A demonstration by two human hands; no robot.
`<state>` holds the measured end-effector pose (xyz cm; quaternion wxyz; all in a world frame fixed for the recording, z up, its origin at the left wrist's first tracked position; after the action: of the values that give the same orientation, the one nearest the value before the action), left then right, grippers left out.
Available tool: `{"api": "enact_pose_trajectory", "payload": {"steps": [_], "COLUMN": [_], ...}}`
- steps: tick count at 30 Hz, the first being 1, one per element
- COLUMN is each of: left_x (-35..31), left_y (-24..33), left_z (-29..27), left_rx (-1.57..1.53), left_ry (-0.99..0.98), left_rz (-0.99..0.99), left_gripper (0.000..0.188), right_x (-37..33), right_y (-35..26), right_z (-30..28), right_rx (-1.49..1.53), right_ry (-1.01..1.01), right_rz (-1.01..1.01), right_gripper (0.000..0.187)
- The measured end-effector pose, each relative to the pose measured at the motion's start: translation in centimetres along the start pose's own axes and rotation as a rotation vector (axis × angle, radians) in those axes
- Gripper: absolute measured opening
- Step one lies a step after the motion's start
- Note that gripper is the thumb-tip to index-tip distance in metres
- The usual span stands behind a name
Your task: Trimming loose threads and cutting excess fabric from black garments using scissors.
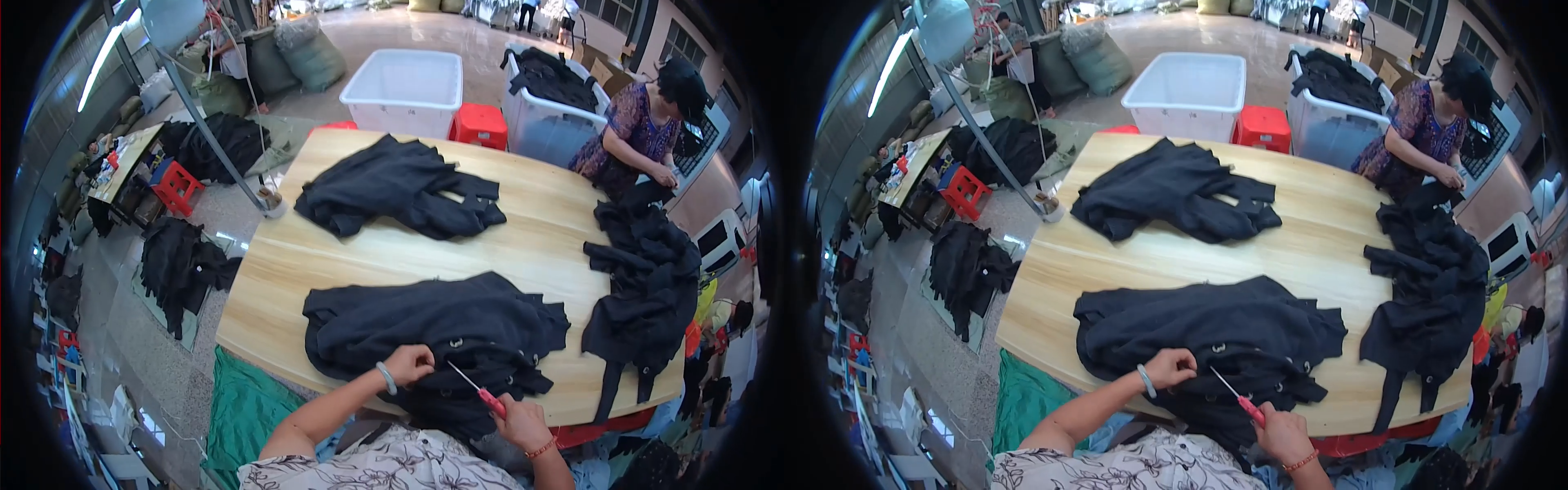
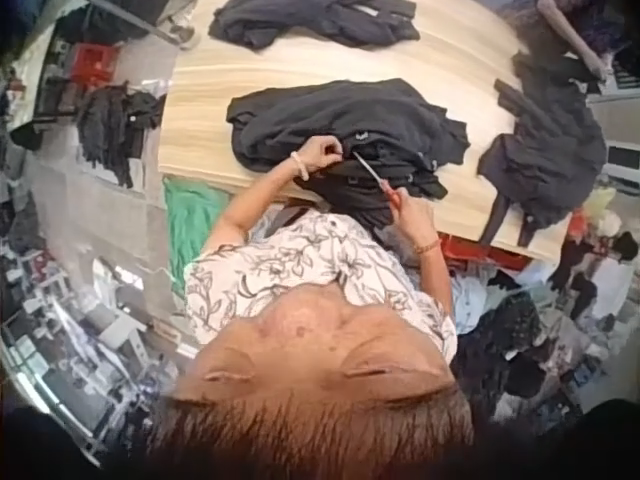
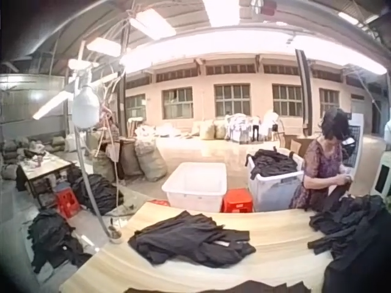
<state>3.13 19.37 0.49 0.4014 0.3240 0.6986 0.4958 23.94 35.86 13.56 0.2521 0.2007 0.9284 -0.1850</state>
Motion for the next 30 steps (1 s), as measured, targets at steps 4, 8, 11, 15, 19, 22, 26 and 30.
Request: {"api": "enact_pose_trajectory", "payload": {"steps": [4, 8, 11, 15, 19, 22, 26, 30], "left_x": [-1.6, -2.5, -0.5, 3.5, 4.0, 3.3, 1.6, -0.1], "left_y": [0.1, 4.4, 6.6, 6.1, 6.5, 5.9, 6.9, 9.7], "left_z": [-2.2, -2.4, 0.4, 2.5, 3.3, 3.8, 4.3, 4.0], "left_rx": [-0.226, 0.346, 0.140, 0.174, 0.377, 0.357, 0.458, 0.724], "left_ry": [0.036, 0.346, 0.428, 0.412, 0.334, 0.193, -0.018, -0.138], "left_rz": [-0.021, 0.238, 0.245, 0.239, 0.240, 0.164, 0.239, 0.245], "left_gripper": [0.008, 0.005, 0.018, 0.030, 0.024, 0.019, 0.017, 0.011], "right_x": [-0.1, 0.2, -0.1, -0.3, -0.7, -1.3, -0.7, 0.1], "right_y": [-0.3, 2.1, 3.6, 4.4, 5.4, 5.5, 7.3, 10.7], "right_z": [0.3, -0.4, -0.2, -1.4, -1.1, -0.6, -0.5, -0.1], "right_rx": [0.137, 0.266, 0.304, 0.285, 0.177, 0.104, 0.371, 0.358], "right_ry": [-0.022, 0.140, 0.217, 0.254, 0.137, 0.001, 0.152, 0.201], "right_rz": [-0.189, -0.223, -0.232, -0.201, -0.126, -0.122, -0.180, -0.068], "right_gripper": [0.026, 0.029, 0.029, 0.031, 0.028, 0.026, 0.023, 0.020]}}
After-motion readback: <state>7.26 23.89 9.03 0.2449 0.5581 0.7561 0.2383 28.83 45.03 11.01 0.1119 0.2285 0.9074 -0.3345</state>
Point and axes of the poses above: each hand's wrist, its own x-axis towards the middle knuckle, its own z-axis out of the palm, y = z × x, the point moved 4 cm from there along x, towards the middle knuckle, and after that the axes turned 3 degrees about -x, right-handed, at the moved point
